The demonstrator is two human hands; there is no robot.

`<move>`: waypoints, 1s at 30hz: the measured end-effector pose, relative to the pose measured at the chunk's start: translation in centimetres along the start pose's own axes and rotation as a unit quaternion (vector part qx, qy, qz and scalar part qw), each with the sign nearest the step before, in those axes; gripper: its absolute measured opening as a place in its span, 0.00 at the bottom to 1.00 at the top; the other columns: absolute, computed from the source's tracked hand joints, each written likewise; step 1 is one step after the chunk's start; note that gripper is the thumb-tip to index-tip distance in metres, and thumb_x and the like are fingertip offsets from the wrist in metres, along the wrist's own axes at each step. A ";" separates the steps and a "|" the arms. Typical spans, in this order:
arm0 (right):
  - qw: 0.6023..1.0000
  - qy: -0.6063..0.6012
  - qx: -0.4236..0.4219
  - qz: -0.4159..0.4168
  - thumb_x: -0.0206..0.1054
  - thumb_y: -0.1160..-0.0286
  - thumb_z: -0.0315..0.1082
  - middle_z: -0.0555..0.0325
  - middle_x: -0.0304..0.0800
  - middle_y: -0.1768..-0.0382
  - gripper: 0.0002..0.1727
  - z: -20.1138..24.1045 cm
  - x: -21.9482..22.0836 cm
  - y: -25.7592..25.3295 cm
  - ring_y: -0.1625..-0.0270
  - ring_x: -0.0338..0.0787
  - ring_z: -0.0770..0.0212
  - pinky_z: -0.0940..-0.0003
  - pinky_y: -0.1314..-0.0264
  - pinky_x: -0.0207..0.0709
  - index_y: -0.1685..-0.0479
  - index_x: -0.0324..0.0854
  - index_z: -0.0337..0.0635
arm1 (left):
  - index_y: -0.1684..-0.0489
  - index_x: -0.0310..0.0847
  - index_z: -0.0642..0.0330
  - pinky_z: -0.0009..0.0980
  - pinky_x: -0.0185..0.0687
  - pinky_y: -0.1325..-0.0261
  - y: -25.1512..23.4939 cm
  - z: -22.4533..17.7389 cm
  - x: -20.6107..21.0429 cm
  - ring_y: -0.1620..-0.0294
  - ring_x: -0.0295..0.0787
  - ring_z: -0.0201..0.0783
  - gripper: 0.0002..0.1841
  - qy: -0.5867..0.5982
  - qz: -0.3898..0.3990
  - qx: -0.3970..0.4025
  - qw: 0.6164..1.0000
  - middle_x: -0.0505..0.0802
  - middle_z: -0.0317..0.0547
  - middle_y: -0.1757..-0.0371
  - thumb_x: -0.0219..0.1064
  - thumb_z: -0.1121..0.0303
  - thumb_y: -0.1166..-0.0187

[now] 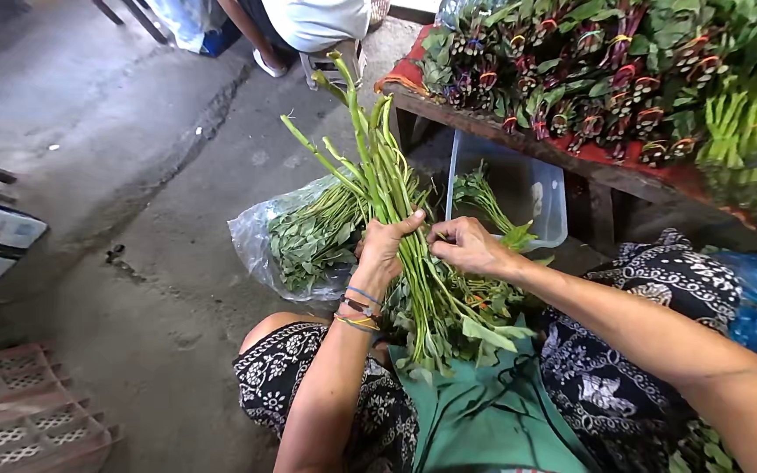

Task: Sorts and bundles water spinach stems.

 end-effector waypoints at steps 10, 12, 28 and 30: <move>0.993 -0.067 0.018 -0.098 0.59 0.20 0.30 0.61 0.73 0.82 0.14 -1.2 -0.2 -0.1 0.77 0.72 0.66 0.65 0.73 0.64 0.75 0.83 0.43 | 0.48 0.84 0.57 0.33 0.90 0.57 0.2 0.4 0.5 0.61 0.92 0.35 0.15 0.028 0.040 0.008 0.999 0.94 0.44 0.58 0.72 0.83 0.30; 0.979 -0.162 0.060 -0.104 0.59 0.21 0.31 0.63 0.72 0.83 0.15 -1.8 0.2 -0.2 0.79 0.69 0.68 0.69 0.74 0.61 0.78 0.81 0.44 | 0.48 0.83 0.57 0.32 0.90 0.60 0.5 0.2 0.8 0.64 0.92 0.35 0.15 0.038 0.036 0.007 0.999 0.94 0.45 0.59 0.71 0.83 0.28; 0.935 0.252 0.139 0.209 0.80 0.30 0.46 0.30 0.76 0.24 0.38 -10.5 -0.5 -0.7 0.22 0.73 0.28 0.26 0.23 0.64 0.22 0.77 0.37 | 0.45 0.74 0.59 0.33 0.94 0.63 5.8 -14.3 -14.0 0.67 0.94 0.37 0.19 0.012 -0.232 0.303 0.924 0.93 0.41 0.62 0.71 0.85 0.30; 0.939 0.204 0.130 0.246 0.74 0.22 0.44 0.32 0.76 0.23 0.35 -11.5 1.7 -1.7 0.21 0.75 0.34 0.35 0.18 0.64 0.18 0.73 0.36 | 0.45 0.74 0.59 0.33 0.94 0.63 6.1 -14.5 -14.3 0.67 0.93 0.37 0.18 0.036 -0.239 0.298 0.924 0.93 0.42 0.62 0.71 0.85 0.29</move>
Point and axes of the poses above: each hand's wrist, its own y-axis away from the middle knuckle, its own x-axis out of the palm, z = x × y, the point moved 6 cm from there along -y, towards the middle knuckle
